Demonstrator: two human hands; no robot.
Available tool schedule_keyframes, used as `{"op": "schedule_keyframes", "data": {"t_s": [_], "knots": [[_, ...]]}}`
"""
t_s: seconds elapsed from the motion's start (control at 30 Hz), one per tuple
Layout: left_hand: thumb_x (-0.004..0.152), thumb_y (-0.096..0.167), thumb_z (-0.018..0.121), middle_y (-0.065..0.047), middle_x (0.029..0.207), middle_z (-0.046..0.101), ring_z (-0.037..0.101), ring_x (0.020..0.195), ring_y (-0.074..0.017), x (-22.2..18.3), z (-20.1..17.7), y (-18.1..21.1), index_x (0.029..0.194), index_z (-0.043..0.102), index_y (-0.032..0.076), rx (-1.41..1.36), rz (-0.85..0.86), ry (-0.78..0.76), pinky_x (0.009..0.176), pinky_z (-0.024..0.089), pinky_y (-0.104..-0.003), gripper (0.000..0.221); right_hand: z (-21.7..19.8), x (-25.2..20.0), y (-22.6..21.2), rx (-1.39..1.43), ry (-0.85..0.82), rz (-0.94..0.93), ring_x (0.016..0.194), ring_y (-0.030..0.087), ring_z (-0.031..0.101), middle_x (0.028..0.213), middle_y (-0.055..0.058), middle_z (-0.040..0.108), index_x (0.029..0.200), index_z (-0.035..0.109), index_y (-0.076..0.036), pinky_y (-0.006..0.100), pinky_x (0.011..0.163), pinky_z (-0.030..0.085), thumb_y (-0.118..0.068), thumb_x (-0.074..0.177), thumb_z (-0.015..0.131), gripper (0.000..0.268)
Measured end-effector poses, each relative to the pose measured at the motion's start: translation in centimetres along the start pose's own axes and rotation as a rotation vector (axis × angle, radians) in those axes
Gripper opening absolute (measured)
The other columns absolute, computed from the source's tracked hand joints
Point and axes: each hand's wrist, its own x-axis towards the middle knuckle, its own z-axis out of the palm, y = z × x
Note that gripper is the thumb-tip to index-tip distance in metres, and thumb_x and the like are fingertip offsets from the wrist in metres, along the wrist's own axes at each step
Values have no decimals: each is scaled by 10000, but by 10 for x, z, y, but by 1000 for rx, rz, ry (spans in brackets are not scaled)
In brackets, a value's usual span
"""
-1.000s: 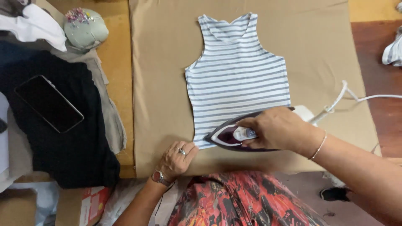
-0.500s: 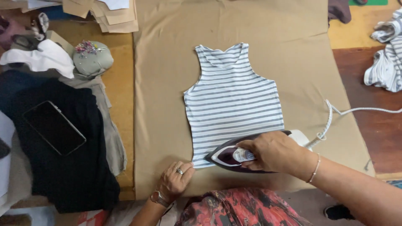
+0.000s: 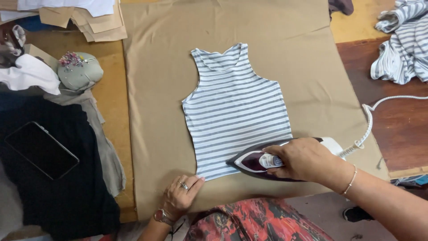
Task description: Ironing and folding a striped tank top on a work table in a sewing environment.
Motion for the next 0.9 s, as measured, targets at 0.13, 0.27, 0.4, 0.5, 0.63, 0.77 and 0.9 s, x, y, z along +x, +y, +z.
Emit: {"op": "schedule_keyframes", "data": {"t_s": [0.13,0.27,0.4,0.5,0.63,0.77,0.9], "knots": [[971,18,658,-82,1032,712,594,693,-226,5,-5,0,1053,723,40,14,39,-27,584,508,-359,107,7,-4,-4,41,29,39,807,361,711,736,53,748,1356,575,-412,505,708,549,-693,823,656,608],[989,17,617,-88,1071,703,639,762,-251,5,-3,1,1088,715,36,7,37,-67,722,581,-403,141,-9,-11,10,103,-54,203,975,350,709,935,55,779,1367,566,-409,486,802,563,-708,831,629,617],[979,36,530,-50,788,560,482,617,-205,29,-14,2,839,639,66,14,50,-78,537,416,-346,180,-15,-9,43,150,4,335,951,328,741,936,86,800,1330,627,-410,431,797,566,-670,810,668,583],[983,66,451,-30,683,428,414,609,-209,49,-21,6,735,557,105,17,54,-154,541,341,-345,273,-45,-16,65,326,105,509,836,314,736,918,139,815,1320,696,-319,405,722,516,-586,823,725,565],[1003,41,469,-3,737,452,473,676,-200,82,-13,19,849,612,85,12,111,-100,624,383,-326,215,-13,7,154,524,816,509,970,326,687,1046,192,751,1369,727,-45,435,860,491,-481,1019,758,561],[1016,12,477,-57,782,492,485,709,-253,87,3,33,945,637,48,-71,115,-151,651,408,-378,178,0,52,185,576,1262,381,905,191,585,999,52,658,1232,717,-12,342,822,488,-251,1029,879,353],[975,44,594,-66,891,603,563,794,-253,96,28,39,991,684,50,-209,38,-83,677,443,-370,92,10,61,178,666,1640,188,865,244,624,1011,138,668,1172,649,50,382,738,552,-37,1032,809,230]]}}
